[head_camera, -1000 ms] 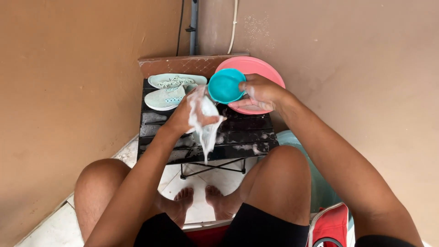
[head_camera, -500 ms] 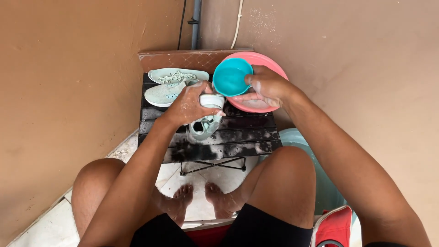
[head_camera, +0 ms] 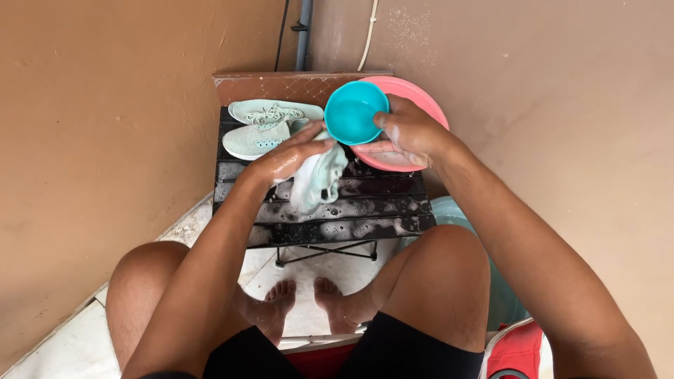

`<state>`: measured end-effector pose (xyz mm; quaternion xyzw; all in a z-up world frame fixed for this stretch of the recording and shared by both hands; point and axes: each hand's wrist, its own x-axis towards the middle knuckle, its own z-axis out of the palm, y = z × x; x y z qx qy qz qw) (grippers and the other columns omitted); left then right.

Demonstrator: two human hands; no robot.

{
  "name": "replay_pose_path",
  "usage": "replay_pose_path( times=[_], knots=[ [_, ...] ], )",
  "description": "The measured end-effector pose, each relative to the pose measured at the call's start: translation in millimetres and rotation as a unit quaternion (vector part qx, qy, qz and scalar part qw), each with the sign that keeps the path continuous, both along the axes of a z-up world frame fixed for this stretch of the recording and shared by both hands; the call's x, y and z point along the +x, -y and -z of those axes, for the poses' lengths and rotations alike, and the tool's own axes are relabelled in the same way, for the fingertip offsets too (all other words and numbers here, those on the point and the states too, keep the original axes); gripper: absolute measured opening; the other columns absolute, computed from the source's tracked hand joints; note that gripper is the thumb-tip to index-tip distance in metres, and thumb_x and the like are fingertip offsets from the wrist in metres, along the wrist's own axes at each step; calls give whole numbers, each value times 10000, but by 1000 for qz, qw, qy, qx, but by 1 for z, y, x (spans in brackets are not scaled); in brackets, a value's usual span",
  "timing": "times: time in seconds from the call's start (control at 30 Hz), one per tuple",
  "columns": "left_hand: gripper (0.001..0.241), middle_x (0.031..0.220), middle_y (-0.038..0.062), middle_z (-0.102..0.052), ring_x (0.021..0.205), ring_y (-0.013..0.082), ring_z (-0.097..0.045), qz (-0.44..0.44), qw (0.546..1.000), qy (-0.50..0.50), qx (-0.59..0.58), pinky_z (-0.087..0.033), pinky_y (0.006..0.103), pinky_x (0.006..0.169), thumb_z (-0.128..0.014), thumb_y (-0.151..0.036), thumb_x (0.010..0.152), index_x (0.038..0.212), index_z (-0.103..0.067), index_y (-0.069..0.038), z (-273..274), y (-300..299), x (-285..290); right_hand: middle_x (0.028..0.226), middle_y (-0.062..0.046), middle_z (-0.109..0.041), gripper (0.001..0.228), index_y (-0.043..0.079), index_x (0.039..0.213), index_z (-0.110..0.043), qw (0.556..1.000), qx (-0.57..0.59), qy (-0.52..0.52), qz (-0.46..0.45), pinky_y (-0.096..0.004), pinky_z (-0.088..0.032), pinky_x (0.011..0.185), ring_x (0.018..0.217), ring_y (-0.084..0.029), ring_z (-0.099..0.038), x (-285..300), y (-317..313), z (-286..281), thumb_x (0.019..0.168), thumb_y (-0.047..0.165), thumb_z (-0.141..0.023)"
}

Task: The person scrubs a light green sneaker with a soapy cloth, rinses it with water from a blue cup, and continues scrubbing. A second sneaker is visible on the rack nearby.

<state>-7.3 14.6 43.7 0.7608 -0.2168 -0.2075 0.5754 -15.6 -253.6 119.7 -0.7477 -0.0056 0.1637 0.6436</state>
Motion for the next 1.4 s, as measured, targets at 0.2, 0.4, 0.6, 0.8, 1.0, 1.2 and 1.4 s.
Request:
replay_pose_path(
  times=[0.2,0.4,0.6,0.8,1.0,1.2,1.4],
  knots=[
    [681,1515,257,-622,1562,505,-575,-26,995,43,-90,-401,607,1357,-660,-648,1199,1685,-491,-201,80,5,50,1852,-495,-380,823,-86,1879,-232,1000,-4,13,25,-683,-745,1158,1566,-718,-594,-1,-15,-12,1101,-33,-496],
    [843,1656,370,-496,1703,634,-420,-34,994,36,-102,-319,697,1426,-652,-746,1187,1762,-388,-188,71,5,44,1854,-480,-369,843,-72,1889,-200,1000,-9,23,19,-683,-759,1152,1546,-703,-633,5,-19,-10,1100,-25,-494],
    [882,1810,325,-343,1799,562,-299,-84,992,41,-82,-178,663,1520,-597,-789,1227,1849,-359,-210,59,5,26,1865,-494,-325,846,-76,1893,-169,999,20,32,36,-699,-758,1158,1537,-736,-615,25,-11,12,1117,-22,-501],
    [935,1853,282,-236,1832,565,-251,-110,992,23,-62,-144,668,1541,-591,-850,1209,1894,-309,-279,71,7,31,1836,-502,-345,855,-78,1896,-162,998,17,32,43,-679,-768,1161,1521,-727,-638,23,-9,14,1116,-23,-507],
    [947,1902,366,-383,1879,553,-119,-122,991,32,-47,-81,727,1505,-389,-853,1225,1972,-329,-275,27,-1,3,1823,-501,-351,848,-83,1890,-163,998,20,40,39,-680,-790,1138,1492,-735,-666,28,-11,19,1122,-18,-518],
    [390,1266,91,-927,1279,228,-808,-234,946,85,-206,-570,399,1252,-652,-419,1197,1299,-974,-224,95,10,47,1775,-516,-382,839,-93,1886,-167,999,5,47,26,-710,-739,1167,1472,-738,-675,23,-17,18,1128,-5,-515],
    [479,974,-11,-855,868,59,-720,-213,950,55,-223,-612,193,797,-1178,-343,871,1209,-935,-107,76,-14,30,1711,-526,-452,802,-88,1870,-213,998,6,63,26,-717,-760,1143,1413,-730,-727,20,-27,22,1134,-11,-522]
  ],
)
